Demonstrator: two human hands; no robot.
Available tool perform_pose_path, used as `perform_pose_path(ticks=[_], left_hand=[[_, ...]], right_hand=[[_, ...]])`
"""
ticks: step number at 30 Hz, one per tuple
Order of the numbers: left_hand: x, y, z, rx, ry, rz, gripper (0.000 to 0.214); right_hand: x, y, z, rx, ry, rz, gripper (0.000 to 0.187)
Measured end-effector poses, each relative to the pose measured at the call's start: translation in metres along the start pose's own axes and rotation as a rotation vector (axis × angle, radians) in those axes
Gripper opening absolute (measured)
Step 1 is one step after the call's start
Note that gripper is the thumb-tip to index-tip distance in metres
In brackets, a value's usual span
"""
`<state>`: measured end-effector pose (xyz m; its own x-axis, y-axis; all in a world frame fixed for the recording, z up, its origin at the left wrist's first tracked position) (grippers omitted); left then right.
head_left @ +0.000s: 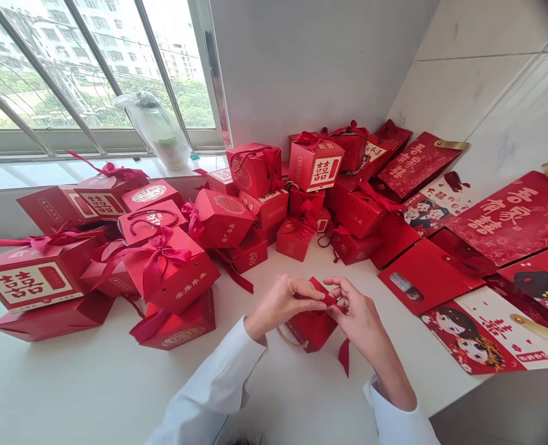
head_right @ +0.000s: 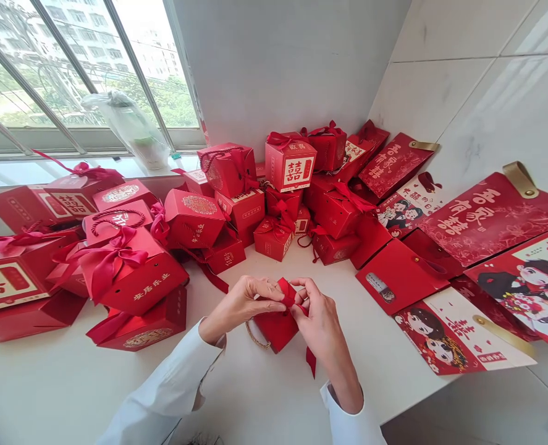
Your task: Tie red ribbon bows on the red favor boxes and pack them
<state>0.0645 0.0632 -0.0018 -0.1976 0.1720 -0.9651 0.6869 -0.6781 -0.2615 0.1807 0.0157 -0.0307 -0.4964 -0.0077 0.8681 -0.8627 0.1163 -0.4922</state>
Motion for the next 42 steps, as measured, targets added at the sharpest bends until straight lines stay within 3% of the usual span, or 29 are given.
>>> perform_pose_path(ticks=[5, 16, 24, 34, 42], left_hand=[[0.008, -0.006, -0.002, -0.105, -0.047, -0.116, 0.012], [0.01, -0.004, -0.003, -0.026, -0.031, -0.394, 0.016], [0.018, -0.004, -0.005, -0.036, -0.032, -0.341, 0.018], [0.018, -0.007, -0.004, -0.092, -0.011, -0.305, 0.021], [0.011, -0.006, -0.003, -0.059, -0.024, -0.165, 0.019]], right_hand=[[-0.001, -0.001, 0.0, -0.012, -0.012, 0.023, 0.033], [-0.006, -0.003, -0.002, 0.017, -0.003, -0.01, 0.035], [-0.012, -0.014, 0.006, 0.019, 0.065, -0.114, 0.04], [-0.02, -0.02, 0.016, 0.064, 0.124, -0.502, 0.063], [-0.016, -0.019, 0.019, 0.065, 0.15, -0.499, 0.064]])
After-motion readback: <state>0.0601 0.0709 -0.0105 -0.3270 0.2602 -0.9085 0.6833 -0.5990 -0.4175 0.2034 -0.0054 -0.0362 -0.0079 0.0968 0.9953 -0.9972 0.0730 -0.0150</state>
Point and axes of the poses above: each hand's wrist, its own z-axis away from the middle knuckle, its own y-axis out of the palm, x = y × z, the point moved 8 cm from there along -z, towards the middle knuckle, and after that the axes turned 9 degrees about -y, right-handed, at the moved point
